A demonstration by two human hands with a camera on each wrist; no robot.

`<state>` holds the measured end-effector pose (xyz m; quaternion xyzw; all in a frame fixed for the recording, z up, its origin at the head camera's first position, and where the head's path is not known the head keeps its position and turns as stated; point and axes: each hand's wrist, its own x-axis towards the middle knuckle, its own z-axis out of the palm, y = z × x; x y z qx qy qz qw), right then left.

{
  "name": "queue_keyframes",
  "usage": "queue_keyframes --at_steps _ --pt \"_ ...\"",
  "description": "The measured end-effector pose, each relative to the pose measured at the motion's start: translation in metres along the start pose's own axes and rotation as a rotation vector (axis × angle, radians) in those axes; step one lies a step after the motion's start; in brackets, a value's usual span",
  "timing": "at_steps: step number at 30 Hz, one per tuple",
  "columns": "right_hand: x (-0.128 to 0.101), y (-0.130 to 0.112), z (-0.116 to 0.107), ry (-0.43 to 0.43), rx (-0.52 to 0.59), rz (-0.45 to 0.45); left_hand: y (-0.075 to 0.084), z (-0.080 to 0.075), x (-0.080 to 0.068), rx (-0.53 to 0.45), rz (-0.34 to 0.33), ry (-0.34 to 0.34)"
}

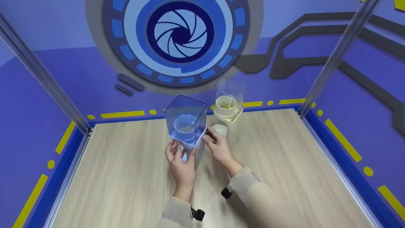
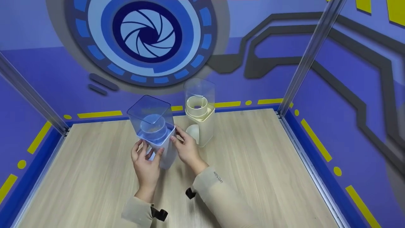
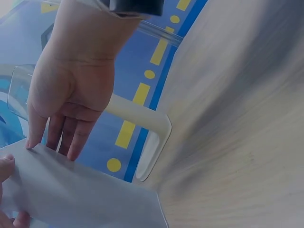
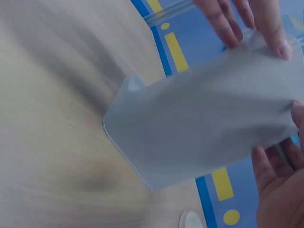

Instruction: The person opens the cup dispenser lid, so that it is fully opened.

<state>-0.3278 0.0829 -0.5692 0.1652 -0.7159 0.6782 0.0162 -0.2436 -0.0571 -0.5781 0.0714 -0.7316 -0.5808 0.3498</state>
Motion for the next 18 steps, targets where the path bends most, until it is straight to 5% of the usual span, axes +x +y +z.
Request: queue_keyframes --at_steps 10,18 --pt "-0.021 -0.011 0.008 0.051 -0.007 0.019 0.001 -0.011 -0.005 0.071 0.075 -0.007" --pt "-0.036 -0.015 0.011 0.076 0.022 0.067 -0.001 -0.021 -0.005 0.068 0.049 -0.022"
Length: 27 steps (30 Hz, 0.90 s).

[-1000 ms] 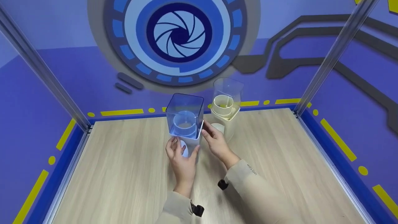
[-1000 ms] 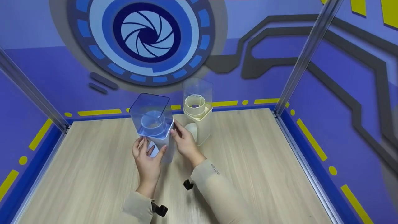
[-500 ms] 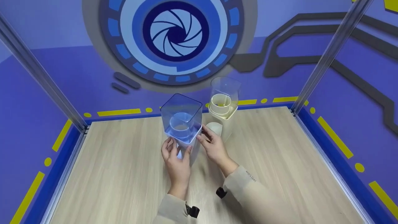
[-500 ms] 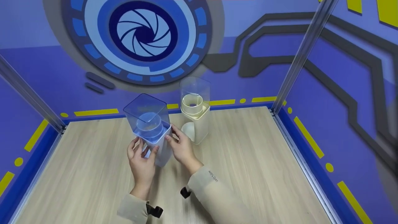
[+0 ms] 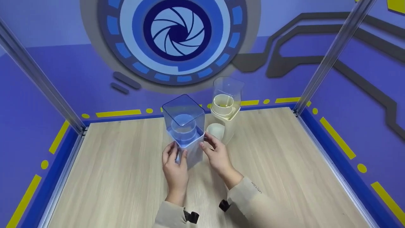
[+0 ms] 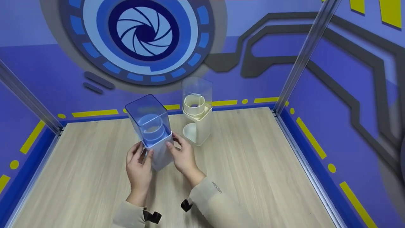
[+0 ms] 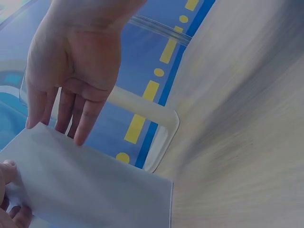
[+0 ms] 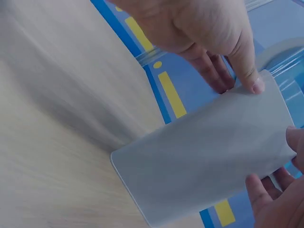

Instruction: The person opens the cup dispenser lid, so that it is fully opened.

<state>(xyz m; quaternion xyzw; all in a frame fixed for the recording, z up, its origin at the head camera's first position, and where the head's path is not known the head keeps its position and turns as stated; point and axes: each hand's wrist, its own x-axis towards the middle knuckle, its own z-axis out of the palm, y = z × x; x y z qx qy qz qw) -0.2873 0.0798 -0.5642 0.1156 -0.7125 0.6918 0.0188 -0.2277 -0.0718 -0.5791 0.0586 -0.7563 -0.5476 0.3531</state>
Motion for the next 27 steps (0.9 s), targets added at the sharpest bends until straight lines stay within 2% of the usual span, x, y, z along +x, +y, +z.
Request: queue_keyframes --at_steps 6,14,16,22,27 --pt "-0.011 -0.002 0.004 0.008 0.073 -0.001 -0.004 -0.008 0.003 -0.055 -0.048 0.026" --pt "-0.018 -0.004 0.011 -0.036 0.129 0.037 -0.011 -0.02 0.008 -0.095 -0.043 0.09" --pt "-0.017 -0.004 0.01 -0.03 0.119 0.034 -0.007 -0.022 0.009 -0.096 -0.044 0.103" --pt "-0.005 0.002 0.004 -0.032 0.082 0.035 0.024 -0.028 0.01 -0.079 -0.003 0.111" --pt "0.003 0.008 0.004 -0.039 0.049 0.044 0.024 -0.025 0.009 -0.079 0.005 0.112"
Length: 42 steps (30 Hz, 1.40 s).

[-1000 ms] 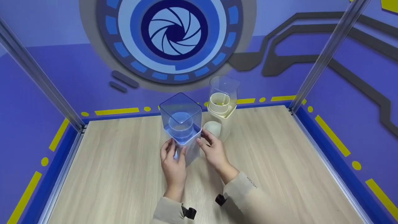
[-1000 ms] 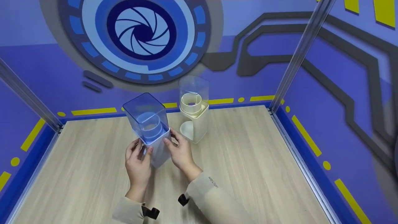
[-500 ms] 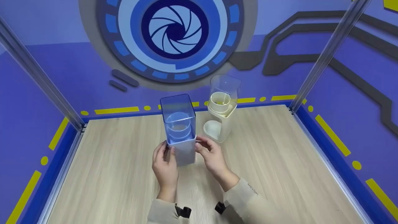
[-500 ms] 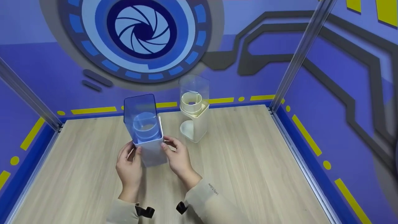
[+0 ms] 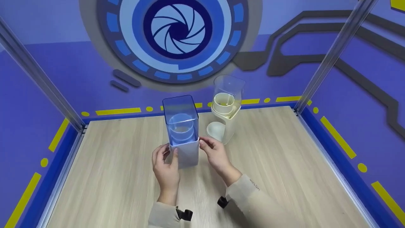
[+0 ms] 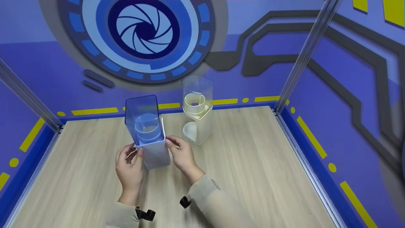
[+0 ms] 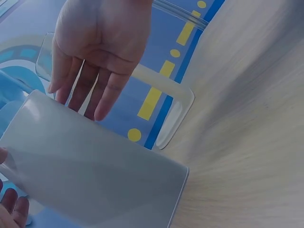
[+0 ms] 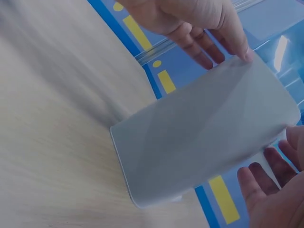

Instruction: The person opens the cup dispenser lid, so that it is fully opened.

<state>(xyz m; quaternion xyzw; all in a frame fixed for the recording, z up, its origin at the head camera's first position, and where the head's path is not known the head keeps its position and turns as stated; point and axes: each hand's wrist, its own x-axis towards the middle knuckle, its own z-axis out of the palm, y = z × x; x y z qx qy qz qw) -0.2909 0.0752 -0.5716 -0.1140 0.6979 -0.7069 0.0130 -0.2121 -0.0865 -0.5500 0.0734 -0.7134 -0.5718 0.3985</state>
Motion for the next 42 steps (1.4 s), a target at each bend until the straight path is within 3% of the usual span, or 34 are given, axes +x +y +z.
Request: queue_keyframes --at_steps 5,8,15,21,26,31,35,42 --pt "0.005 0.001 0.0 0.025 -0.025 0.016 0.001 0.001 0.0 -0.021 -0.015 -0.022" --pt "0.006 0.003 0.0 -0.007 -0.016 0.037 -0.001 0.001 0.0 -0.031 -0.019 -0.018" --pt "0.004 0.007 0.001 -0.057 0.106 0.091 -0.029 0.004 -0.001 -0.014 -0.047 -0.003" --pt "-0.004 0.009 0.005 -0.049 0.112 0.112 -0.04 -0.002 0.003 -0.047 -0.089 -0.008" --pt "-0.014 0.008 0.012 -0.044 0.089 0.098 -0.042 -0.004 0.003 -0.059 -0.113 -0.102" --pt "-0.023 0.008 0.021 -0.028 0.096 0.091 -0.042 -0.002 0.001 -0.001 -0.137 -0.21" --pt "-0.029 0.007 0.026 -0.011 0.089 0.091 -0.043 -0.003 0.002 0.029 -0.133 -0.259" --pt "-0.031 0.006 0.028 -0.014 0.097 0.084 -0.048 -0.007 0.01 -0.017 -0.09 -0.293"
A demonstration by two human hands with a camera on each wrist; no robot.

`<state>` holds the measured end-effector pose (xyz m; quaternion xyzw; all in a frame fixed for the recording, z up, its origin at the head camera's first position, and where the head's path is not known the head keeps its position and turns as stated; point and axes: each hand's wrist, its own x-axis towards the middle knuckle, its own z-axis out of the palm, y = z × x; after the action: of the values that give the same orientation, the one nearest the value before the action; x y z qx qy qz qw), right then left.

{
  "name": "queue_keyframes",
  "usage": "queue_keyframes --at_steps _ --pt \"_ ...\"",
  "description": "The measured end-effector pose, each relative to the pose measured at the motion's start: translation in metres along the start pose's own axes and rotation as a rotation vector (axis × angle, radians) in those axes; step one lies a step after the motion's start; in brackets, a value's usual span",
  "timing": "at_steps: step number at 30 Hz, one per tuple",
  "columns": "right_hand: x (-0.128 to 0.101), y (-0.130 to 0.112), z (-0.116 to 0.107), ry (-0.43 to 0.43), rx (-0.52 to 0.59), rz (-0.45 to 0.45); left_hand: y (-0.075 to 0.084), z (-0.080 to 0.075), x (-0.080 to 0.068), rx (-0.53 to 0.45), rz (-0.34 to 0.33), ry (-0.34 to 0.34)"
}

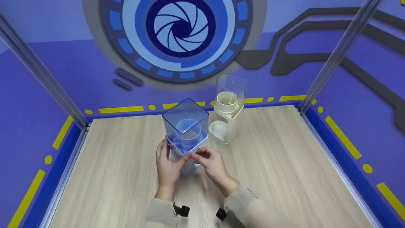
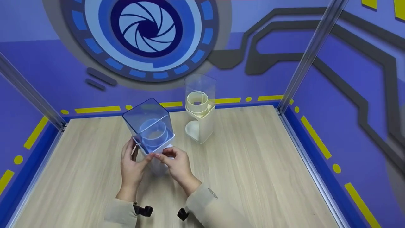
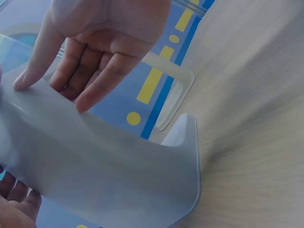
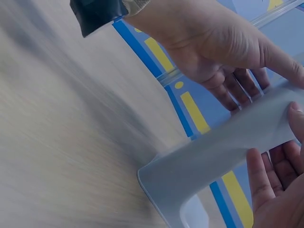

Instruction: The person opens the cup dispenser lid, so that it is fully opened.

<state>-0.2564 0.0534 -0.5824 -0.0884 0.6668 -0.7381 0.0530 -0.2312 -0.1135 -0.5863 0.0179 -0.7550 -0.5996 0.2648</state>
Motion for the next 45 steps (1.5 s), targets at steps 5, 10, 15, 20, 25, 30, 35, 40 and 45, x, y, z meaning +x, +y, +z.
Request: queue_keyframes --at_steps 5,10,15,20,25,30,35,40,45 --pt "0.001 -0.001 -0.005 -0.028 -0.009 0.007 -0.004 -0.003 0.004 0.007 0.002 -0.009" --pt "0.003 -0.008 -0.017 0.02 -0.033 -0.002 -0.008 -0.007 0.01 0.027 0.003 -0.045" --pt "0.007 -0.015 -0.037 0.087 -0.066 -0.055 -0.014 -0.014 0.017 -0.017 0.012 -0.102" --pt "0.015 -0.023 -0.049 0.048 -0.051 -0.162 -0.021 -0.024 0.023 -0.099 0.014 -0.191" --pt "0.024 -0.04 -0.051 -0.118 -0.032 -0.347 -0.025 -0.033 0.029 -0.213 -0.001 -0.315" --pt "0.038 -0.065 -0.047 -0.232 -0.091 -0.482 -0.025 -0.037 0.036 -0.302 -0.049 -0.428" --pt "0.049 -0.085 -0.04 -0.289 -0.182 -0.466 -0.025 -0.04 0.042 -0.322 -0.085 -0.491" --pt "0.055 -0.092 -0.029 -0.293 -0.246 -0.433 -0.02 -0.045 0.047 -0.244 -0.105 -0.535" --pt "0.06 -0.084 -0.019 -0.253 -0.222 -0.447 -0.011 -0.046 0.051 -0.148 -0.113 -0.556"
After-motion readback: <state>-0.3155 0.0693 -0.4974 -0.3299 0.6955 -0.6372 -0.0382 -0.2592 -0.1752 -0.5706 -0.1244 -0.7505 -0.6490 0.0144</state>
